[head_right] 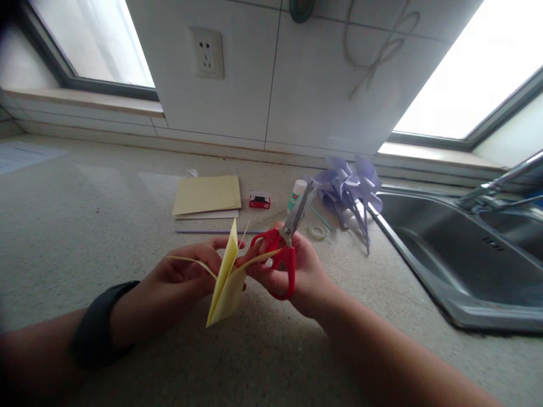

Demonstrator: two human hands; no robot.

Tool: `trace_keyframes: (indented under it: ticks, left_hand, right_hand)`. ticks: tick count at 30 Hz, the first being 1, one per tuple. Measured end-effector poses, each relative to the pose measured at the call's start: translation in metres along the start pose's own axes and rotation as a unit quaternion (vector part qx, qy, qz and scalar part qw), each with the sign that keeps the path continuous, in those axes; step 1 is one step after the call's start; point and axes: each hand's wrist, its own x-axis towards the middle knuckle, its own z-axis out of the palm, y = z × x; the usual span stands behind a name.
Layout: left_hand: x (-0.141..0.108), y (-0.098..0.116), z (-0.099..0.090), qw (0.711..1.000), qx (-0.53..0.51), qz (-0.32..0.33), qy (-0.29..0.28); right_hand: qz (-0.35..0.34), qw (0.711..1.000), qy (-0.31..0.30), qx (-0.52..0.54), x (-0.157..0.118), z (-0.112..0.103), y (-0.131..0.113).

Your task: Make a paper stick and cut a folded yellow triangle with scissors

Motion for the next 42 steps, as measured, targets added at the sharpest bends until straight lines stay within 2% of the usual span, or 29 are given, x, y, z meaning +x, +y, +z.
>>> trace_keyframes:
  ticks: [3,8,14,21,24,27,32,37,42]
  left_hand:
    - [0.002,0.001,-0.001,0.999,-0.031,-0.021,-0.018]
    - [0.001,0.001,-0.002,0.991,-0.112,-0.071,0.001]
    - [0.000,0.002,-0.001,0.974,-0.176,-0.138,-0.018]
    - [0.001,0.002,-0.001,0.978,-0.168,-0.125,0.008]
    - [0.001,0.004,-0.004,0.977,-0.155,-0.142,0.029]
    - [0.002,0.006,-0.011,0.971,-0.160,-0.178,0.013]
    - [0.004,0.006,-0.023,0.963,-0.157,-0.215,-0.050]
    - [0.007,0.010,-0.027,0.966,-0.122,-0.208,-0.091]
    - [0.008,0.013,-0.029,0.968,-0.110,-0.204,-0.098]
  right_hand:
    - [-0.010,1.000,-0.001,-0.011,0.000,-0.003,-0.001]
    - [-0.026,0.999,-0.023,-0.035,0.001,-0.007,-0.005]
    - [-0.025,0.998,-0.039,-0.049,0.001,-0.007,-0.005]
    - [-0.023,0.998,-0.043,-0.051,0.002,-0.005,-0.007]
    - [0.006,0.996,-0.064,-0.065,0.003,-0.009,-0.015]
    - [0.058,0.991,-0.109,-0.052,0.002,-0.016,-0.023]
    - [0.159,0.962,-0.223,-0.016,-0.001,-0.033,-0.030]
    - [0.175,0.922,-0.318,-0.133,0.002,-0.048,-0.052]
    - [0.203,0.882,-0.320,-0.281,-0.002,-0.061,-0.071]
